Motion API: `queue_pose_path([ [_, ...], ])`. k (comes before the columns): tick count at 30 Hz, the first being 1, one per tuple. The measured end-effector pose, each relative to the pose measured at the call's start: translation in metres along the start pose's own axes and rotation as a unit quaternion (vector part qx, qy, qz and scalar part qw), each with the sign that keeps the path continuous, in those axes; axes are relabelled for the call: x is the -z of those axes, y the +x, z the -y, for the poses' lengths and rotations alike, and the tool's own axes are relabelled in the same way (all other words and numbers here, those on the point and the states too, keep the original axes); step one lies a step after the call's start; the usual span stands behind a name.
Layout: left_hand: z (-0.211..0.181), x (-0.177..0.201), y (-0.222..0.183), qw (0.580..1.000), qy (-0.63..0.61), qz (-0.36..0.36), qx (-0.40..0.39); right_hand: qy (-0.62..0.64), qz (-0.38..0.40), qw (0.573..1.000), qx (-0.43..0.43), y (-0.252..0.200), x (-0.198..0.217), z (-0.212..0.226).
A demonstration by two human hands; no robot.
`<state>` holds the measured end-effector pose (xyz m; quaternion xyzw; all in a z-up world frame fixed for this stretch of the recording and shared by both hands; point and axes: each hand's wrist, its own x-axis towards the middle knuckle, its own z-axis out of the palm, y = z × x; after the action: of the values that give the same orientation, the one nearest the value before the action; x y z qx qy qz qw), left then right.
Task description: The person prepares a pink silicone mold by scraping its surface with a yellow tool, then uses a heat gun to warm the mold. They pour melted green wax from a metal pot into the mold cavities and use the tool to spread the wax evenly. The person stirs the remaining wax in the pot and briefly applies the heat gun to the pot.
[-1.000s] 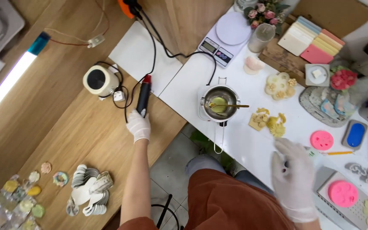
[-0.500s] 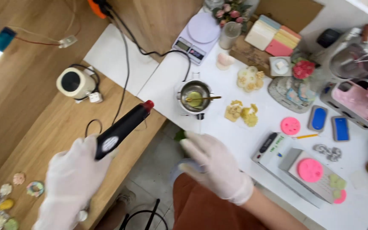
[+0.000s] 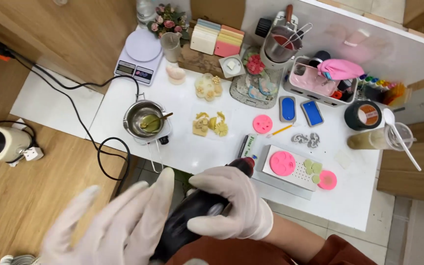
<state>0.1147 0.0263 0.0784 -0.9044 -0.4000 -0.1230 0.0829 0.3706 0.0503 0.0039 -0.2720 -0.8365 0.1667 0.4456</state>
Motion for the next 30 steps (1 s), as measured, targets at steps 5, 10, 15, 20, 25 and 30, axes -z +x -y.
queue_pose_path([
  [5,0.010,0.010,0.003,0.998,-0.021,-0.015,0.059,0.032,-0.108,0.989,-0.099,-0.028,0.014,-0.009],
  [10,0.021,-0.011,-0.016,0.962,-0.238,0.018,0.131,-0.098,-0.195,0.942,-0.254,-0.037,0.045,-0.012],
  [15,0.021,-0.063,-0.051,0.881,-0.428,0.071,0.188,0.072,-0.266,0.912,-0.303,-0.060,0.069,-0.044],
  [20,-0.014,-0.076,-0.054,0.801,-0.486,0.084,0.338,0.173,-0.338,0.882,-0.278,-0.088,0.074,-0.089],
  [25,-0.019,-0.081,-0.058,0.717,-0.489,0.105,0.485,0.112,-0.343,0.876,-0.320,-0.108,0.066,-0.115],
  [30,-0.017,-0.077,-0.052,0.678,-0.512,0.099,0.518,0.123,-0.373,0.859,-0.330,-0.120,0.064,-0.130],
])
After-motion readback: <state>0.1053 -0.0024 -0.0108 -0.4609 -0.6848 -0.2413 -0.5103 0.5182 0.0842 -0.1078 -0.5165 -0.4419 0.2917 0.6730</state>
